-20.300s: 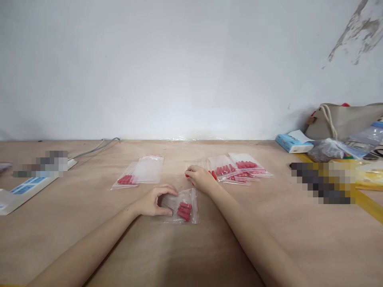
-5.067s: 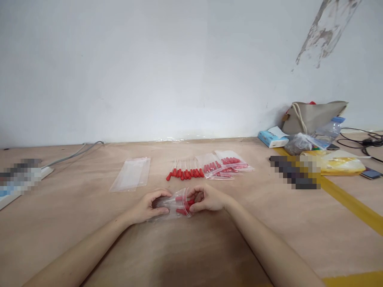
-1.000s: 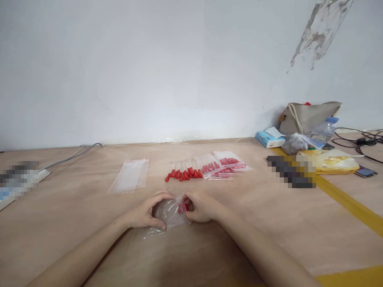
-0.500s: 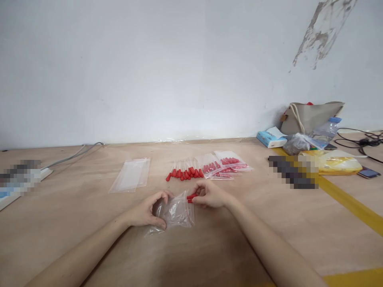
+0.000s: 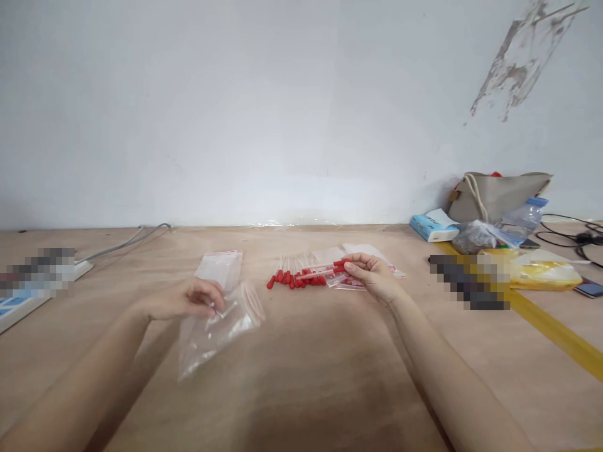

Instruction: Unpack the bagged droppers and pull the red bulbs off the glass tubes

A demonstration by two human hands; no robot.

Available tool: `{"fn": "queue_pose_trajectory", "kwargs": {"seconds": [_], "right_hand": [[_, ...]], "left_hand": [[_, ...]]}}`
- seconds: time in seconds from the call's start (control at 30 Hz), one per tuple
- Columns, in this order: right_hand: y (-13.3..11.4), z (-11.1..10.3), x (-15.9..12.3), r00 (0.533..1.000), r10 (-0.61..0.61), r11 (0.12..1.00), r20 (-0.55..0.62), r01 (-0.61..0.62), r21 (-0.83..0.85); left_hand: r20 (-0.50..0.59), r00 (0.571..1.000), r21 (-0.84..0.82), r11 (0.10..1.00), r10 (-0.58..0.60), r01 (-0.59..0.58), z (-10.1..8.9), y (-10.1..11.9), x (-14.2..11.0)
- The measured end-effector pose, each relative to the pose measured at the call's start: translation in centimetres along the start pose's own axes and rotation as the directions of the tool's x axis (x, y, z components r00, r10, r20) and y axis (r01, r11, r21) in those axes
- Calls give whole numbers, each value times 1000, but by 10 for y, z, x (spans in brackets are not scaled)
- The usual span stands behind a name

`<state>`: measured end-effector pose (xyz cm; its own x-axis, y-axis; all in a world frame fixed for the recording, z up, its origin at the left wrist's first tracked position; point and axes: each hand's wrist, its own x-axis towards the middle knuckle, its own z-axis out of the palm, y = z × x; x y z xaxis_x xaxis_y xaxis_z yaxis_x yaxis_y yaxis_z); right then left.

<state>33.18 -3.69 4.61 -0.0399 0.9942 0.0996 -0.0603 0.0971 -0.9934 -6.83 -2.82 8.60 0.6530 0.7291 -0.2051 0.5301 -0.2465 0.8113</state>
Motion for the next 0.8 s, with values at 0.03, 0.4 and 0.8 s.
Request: {"fn": "queue_pose_trajectory", "kwargs": {"seconds": [0.03,0.4,0.8], "right_hand": [[1,7,3,997,-62,998,-45,62,-11],[42,104,45,775,-522,312,356,562,-766],[27,66,26,780,-606,195,158,338,-921]], "left_hand": [[-167,985,-51,998,-37,29,-11,-8,-3],[-832,554,265,895,24,360,-20,-84,20],[-500,852,610,634,-158,475,-10,-98,29]]}}
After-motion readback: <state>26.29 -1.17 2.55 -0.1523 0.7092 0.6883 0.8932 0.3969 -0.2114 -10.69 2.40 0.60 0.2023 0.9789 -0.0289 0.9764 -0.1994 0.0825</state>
